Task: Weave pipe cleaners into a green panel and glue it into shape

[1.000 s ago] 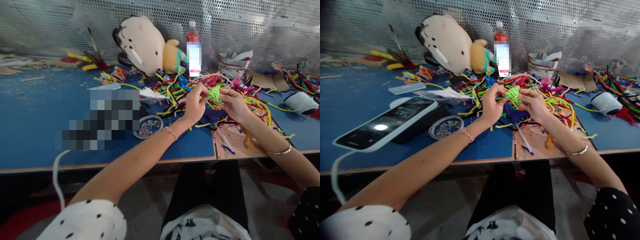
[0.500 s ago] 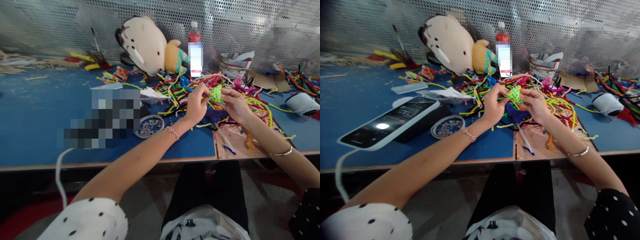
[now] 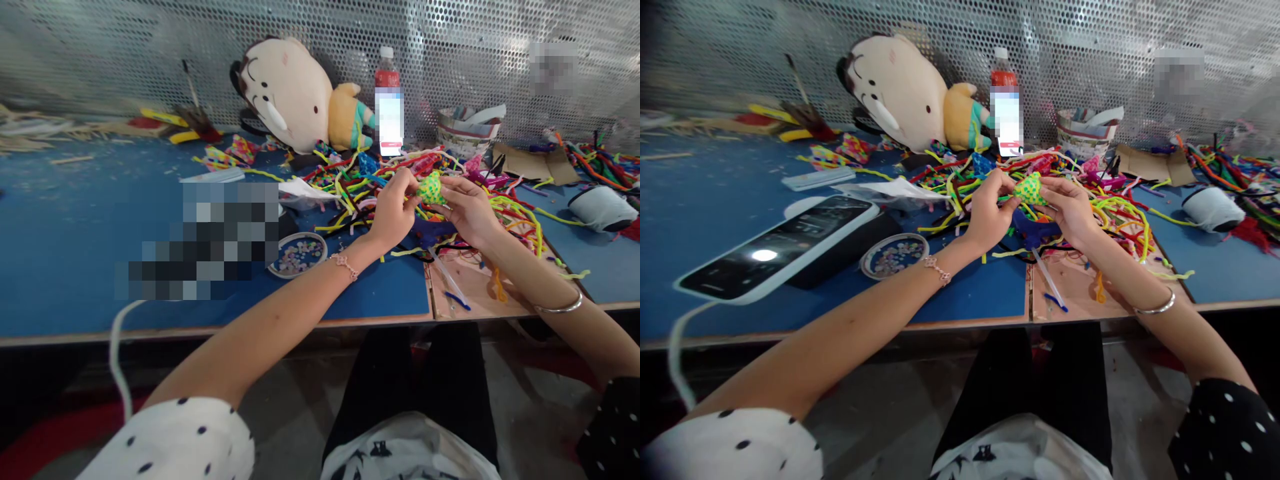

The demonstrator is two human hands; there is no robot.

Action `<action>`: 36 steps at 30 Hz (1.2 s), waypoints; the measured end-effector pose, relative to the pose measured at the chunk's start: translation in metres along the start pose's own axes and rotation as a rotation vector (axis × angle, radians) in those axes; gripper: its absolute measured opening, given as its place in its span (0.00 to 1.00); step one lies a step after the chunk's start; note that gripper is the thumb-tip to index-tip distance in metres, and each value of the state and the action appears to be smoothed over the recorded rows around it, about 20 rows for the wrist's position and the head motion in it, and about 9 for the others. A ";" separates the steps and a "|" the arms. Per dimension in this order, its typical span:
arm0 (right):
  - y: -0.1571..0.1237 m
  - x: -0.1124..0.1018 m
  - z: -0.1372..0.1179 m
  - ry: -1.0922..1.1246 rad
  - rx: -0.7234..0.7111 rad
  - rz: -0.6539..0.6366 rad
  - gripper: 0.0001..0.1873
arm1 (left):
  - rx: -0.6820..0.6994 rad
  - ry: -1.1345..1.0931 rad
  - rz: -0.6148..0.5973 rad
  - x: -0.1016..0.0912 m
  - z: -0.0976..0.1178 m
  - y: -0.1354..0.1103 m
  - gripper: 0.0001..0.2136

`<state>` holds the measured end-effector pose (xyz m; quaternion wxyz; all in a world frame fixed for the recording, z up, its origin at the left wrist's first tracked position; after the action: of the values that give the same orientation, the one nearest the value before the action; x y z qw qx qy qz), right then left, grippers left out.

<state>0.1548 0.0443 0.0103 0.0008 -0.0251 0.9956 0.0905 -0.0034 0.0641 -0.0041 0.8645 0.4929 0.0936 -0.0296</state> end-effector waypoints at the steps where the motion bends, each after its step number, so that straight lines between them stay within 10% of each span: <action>1: 0.000 0.000 0.000 -0.003 -0.007 0.004 0.10 | 0.002 -0.001 -0.006 0.000 0.000 0.000 0.05; 36: 0.017 -0.025 0.006 -0.331 -0.395 0.213 0.11 | -0.231 -0.083 0.060 -0.016 -0.010 0.015 0.11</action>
<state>0.1793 0.0629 0.0074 0.1489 0.0951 0.9421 0.2851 -0.0181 0.0802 0.0068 0.9192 0.3909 0.0458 -0.0133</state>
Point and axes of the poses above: each hand's wrist, its own y-axis towards the middle knuckle, its own x-axis out of the palm, z = x × y, the point moved 3 cm from there along y, towards the middle knuckle, and after that the axes turned 12 degrees about -y, right-handed, at the moved point
